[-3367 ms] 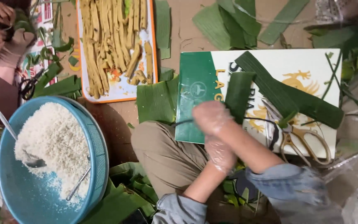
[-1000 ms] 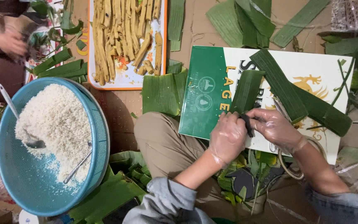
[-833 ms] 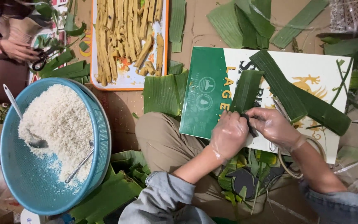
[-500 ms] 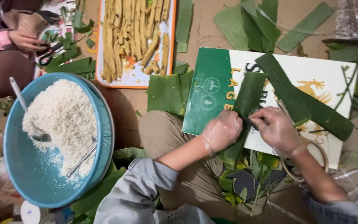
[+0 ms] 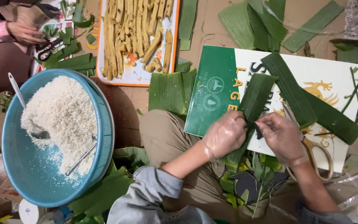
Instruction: Preparing and wrapping traditional cakes in banana leaves with rice and filling
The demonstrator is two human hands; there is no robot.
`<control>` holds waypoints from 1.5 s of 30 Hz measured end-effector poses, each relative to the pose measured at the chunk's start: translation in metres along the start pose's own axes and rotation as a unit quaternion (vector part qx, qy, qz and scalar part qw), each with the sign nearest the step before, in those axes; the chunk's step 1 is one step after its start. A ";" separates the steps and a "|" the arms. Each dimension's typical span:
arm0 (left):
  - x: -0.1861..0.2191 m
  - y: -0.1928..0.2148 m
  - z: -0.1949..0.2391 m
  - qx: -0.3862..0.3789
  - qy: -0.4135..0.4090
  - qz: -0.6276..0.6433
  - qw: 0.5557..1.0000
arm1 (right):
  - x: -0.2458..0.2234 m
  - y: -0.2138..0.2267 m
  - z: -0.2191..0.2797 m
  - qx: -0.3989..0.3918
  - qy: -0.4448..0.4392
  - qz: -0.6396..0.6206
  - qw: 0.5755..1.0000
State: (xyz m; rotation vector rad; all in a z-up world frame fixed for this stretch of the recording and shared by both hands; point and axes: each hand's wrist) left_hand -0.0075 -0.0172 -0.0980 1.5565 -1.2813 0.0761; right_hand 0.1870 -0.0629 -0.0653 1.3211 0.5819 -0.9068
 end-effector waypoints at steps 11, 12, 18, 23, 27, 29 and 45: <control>0.004 -0.006 0.006 0.017 0.073 0.075 0.994 | 0.002 -0.011 -0.001 0.029 -0.071 0.057 0.995; 0.004 -0.006 0.005 0.010 0.103 0.091 0.990 | 0.000 -0.012 0.000 0.037 -0.072 0.049 0.996; -0.011 0.050 -0.002 -0.136 0.252 0.298 0.911 | -0.006 -0.016 0.002 0.068 -0.094 -0.017 0.993; -0.030 0.070 -0.012 -0.213 0.265 0.465 0.817 | -0.006 -0.018 0.002 0.087 -0.116 -0.005 0.989; -0.021 0.075 -0.014 -0.157 0.269 0.538 0.783 | -0.011 -0.016 -0.001 0.085 -0.127 -0.021 0.988; -0.022 0.067 0.000 -0.140 0.306 0.618 0.710 | -0.009 -0.017 0.002 0.082 -0.134 -0.021 0.987; 0.022 0.038 0.027 0.081 0.090 -0.041 0.992 | -0.010 -0.022 0.004 0.114 -0.050 -0.091 0.988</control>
Point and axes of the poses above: each hand's wrist, its own z-axis away from the middle knuckle, its own y-axis out of the back of the hand, x = y × z, and after that the axes turned 11 degrees about z, right-handed
